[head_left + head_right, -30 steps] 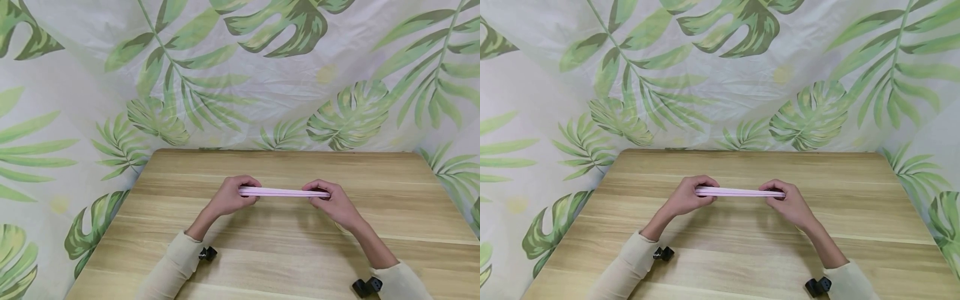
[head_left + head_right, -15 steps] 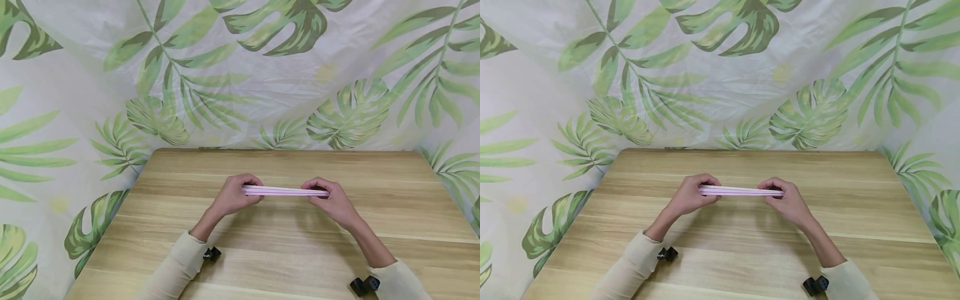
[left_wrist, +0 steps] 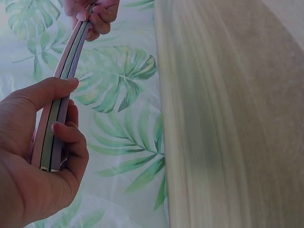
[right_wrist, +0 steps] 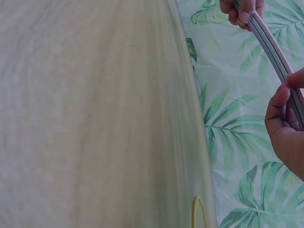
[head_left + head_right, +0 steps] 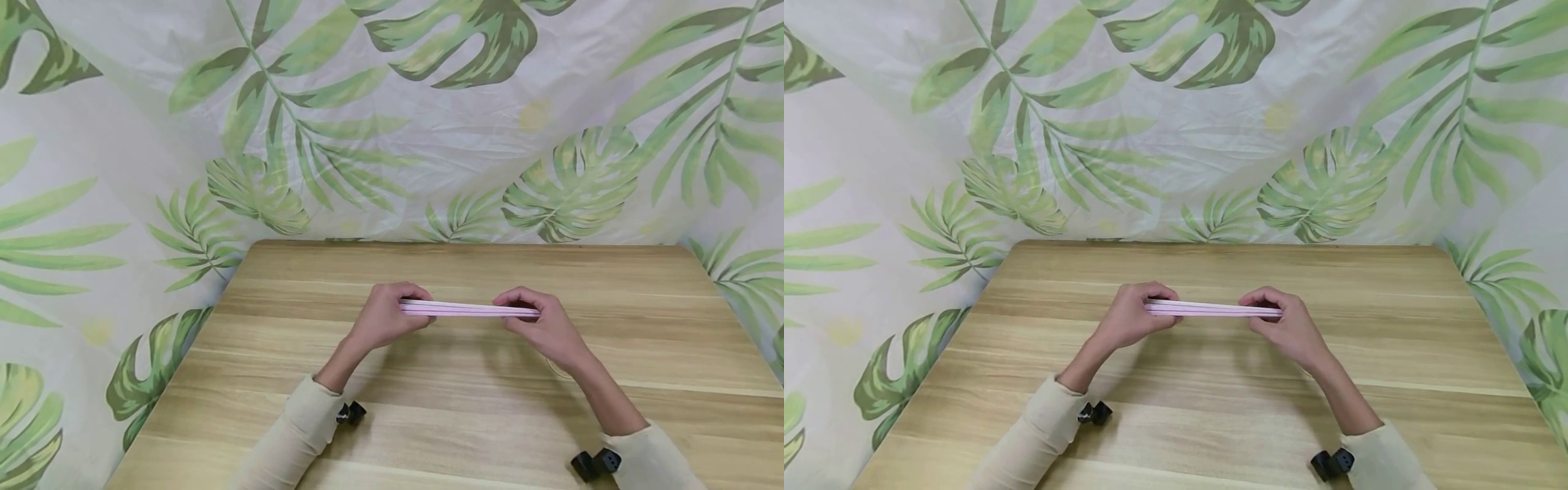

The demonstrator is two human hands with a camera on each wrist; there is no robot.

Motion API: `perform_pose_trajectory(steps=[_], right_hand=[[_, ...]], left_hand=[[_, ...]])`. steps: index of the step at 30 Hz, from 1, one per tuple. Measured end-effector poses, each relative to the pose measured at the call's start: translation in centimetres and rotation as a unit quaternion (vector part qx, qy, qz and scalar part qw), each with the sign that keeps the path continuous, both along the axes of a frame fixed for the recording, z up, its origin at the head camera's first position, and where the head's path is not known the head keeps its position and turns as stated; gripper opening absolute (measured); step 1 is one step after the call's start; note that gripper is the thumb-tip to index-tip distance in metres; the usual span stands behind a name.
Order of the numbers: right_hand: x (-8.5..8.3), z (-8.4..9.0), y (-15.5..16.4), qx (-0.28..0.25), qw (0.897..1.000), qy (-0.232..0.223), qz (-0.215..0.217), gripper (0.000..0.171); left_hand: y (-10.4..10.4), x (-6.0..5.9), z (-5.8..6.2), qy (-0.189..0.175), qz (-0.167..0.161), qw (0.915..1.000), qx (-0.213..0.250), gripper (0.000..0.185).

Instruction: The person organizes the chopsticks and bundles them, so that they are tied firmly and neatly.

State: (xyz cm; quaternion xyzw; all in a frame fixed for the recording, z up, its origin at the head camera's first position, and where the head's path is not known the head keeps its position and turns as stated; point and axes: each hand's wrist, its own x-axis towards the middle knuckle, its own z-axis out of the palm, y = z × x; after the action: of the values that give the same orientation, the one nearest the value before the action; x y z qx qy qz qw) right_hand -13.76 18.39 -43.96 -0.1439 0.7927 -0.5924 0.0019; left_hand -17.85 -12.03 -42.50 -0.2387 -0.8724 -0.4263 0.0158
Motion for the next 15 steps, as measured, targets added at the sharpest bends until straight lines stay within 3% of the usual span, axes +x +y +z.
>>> perform_pose_trajectory(steps=[4,10,15], right_hand=[[0.0,0.1,0.0,-0.002,1.0,-0.001,0.006,0.023],[0.2,-0.1,-0.5,0.001,1.0,0.0,0.005,0.022],[0.2,-0.4,-1.1,-0.005,1.0,0.002,-0.003,0.023]], left_hand=[[-0.3,-0.2,0.1,0.01,-0.009,0.9998,-0.016,0.015],[-0.6,-0.3,0.3,0.019,-0.026,0.9967,-0.075,0.015],[-0.2,-0.3,0.5,0.058,-0.016,0.9926,-0.106,0.014]])
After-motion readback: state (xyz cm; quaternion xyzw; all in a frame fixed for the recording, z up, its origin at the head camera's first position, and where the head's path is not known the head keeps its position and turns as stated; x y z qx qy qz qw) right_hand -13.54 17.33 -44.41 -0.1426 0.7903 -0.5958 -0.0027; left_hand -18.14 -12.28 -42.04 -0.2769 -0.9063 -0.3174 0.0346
